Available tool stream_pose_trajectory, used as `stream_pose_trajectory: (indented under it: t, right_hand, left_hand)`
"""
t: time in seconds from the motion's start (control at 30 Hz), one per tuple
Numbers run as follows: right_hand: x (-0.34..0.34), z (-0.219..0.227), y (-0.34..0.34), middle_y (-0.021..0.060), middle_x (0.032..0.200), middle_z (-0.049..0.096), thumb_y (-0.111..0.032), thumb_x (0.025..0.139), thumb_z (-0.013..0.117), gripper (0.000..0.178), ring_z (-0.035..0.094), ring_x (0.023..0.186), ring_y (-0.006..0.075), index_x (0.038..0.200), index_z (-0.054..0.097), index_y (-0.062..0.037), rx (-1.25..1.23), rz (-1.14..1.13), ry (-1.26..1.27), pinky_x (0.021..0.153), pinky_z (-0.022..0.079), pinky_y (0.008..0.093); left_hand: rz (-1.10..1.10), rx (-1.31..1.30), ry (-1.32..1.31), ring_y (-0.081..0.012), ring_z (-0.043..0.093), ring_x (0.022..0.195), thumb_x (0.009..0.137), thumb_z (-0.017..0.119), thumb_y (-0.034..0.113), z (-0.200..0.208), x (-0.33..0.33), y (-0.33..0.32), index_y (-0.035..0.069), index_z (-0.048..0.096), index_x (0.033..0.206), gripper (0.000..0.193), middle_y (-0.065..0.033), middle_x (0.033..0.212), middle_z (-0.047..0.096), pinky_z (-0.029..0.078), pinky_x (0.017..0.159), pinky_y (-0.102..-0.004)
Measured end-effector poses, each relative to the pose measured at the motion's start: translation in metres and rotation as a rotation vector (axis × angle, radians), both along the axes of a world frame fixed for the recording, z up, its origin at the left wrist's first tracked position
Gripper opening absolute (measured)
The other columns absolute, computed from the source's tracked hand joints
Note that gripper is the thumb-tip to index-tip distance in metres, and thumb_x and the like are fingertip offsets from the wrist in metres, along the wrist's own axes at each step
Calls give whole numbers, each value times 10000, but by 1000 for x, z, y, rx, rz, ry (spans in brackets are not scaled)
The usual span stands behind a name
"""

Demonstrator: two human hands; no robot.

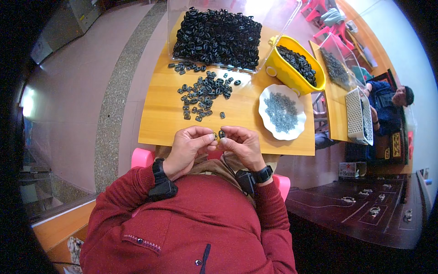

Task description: Assembling small black plastic components by snapping them together at a workstation.

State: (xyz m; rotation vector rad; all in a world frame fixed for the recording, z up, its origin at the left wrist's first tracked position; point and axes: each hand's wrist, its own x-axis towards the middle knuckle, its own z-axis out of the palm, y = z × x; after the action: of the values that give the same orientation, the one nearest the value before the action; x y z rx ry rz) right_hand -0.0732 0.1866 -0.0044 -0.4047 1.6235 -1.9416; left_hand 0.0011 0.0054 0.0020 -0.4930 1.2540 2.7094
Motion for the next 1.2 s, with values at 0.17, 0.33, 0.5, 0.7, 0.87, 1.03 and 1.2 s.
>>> stream_pose_trajectory:
  t: [0.17,0.33,0.5,0.7,0.87,1.03,1.2]
  right_hand:
    - [0,2,-1,70,933,655,14,857,644,277,643,815,129,1131,607,32,11,19,11,733,558,270]
    - [0,0,-1,72,938,663,11,855,650,269,639,815,122,1121,614,32,14,25,27,711,539,248]
    - [1,2,-2,76,948,669,7,854,654,274,634,817,114,1124,610,34,5,33,25,715,523,232]
    - [0,1,-1,76,952,670,1,853,660,282,632,816,111,1129,609,32,3,34,14,713,520,229]
    - [0,1,-1,75,944,674,5,855,656,276,634,809,111,1127,612,27,8,32,10,707,521,230]
    - [0,0,-1,79,939,676,12,853,654,269,643,810,123,1119,617,23,-5,40,8,702,524,235]
    - [0,-5,0,122,983,672,40,844,640,274,666,846,182,1116,614,34,-85,47,-13,753,582,315]
  left_hand:
    - [-5,5,14,-113,651,741,878,641,69,-2,-1,0,15,616,979,116,-71,854,669,539,655,-220]
    - [-8,15,25,-118,649,736,880,636,57,-3,-1,0,13,616,976,107,-72,845,665,549,670,-224]
    - [-25,18,27,-112,646,756,880,639,62,-1,-1,0,13,614,978,112,-67,864,663,548,681,-219]
    - [-32,16,38,-111,646,771,880,642,65,-3,0,0,10,608,995,131,-69,884,663,549,687,-219]
    - [-38,24,25,-113,650,773,880,640,56,-2,0,-1,7,606,998,132,-72,883,664,552,683,-214]
    - [-41,31,20,-116,653,770,879,639,49,-2,1,-2,4,606,997,130,-73,876,666,556,681,-214]
    - [-65,53,38,-117,654,769,879,640,51,-2,1,-2,7,609,991,124,-75,874,667,557,684,-217]
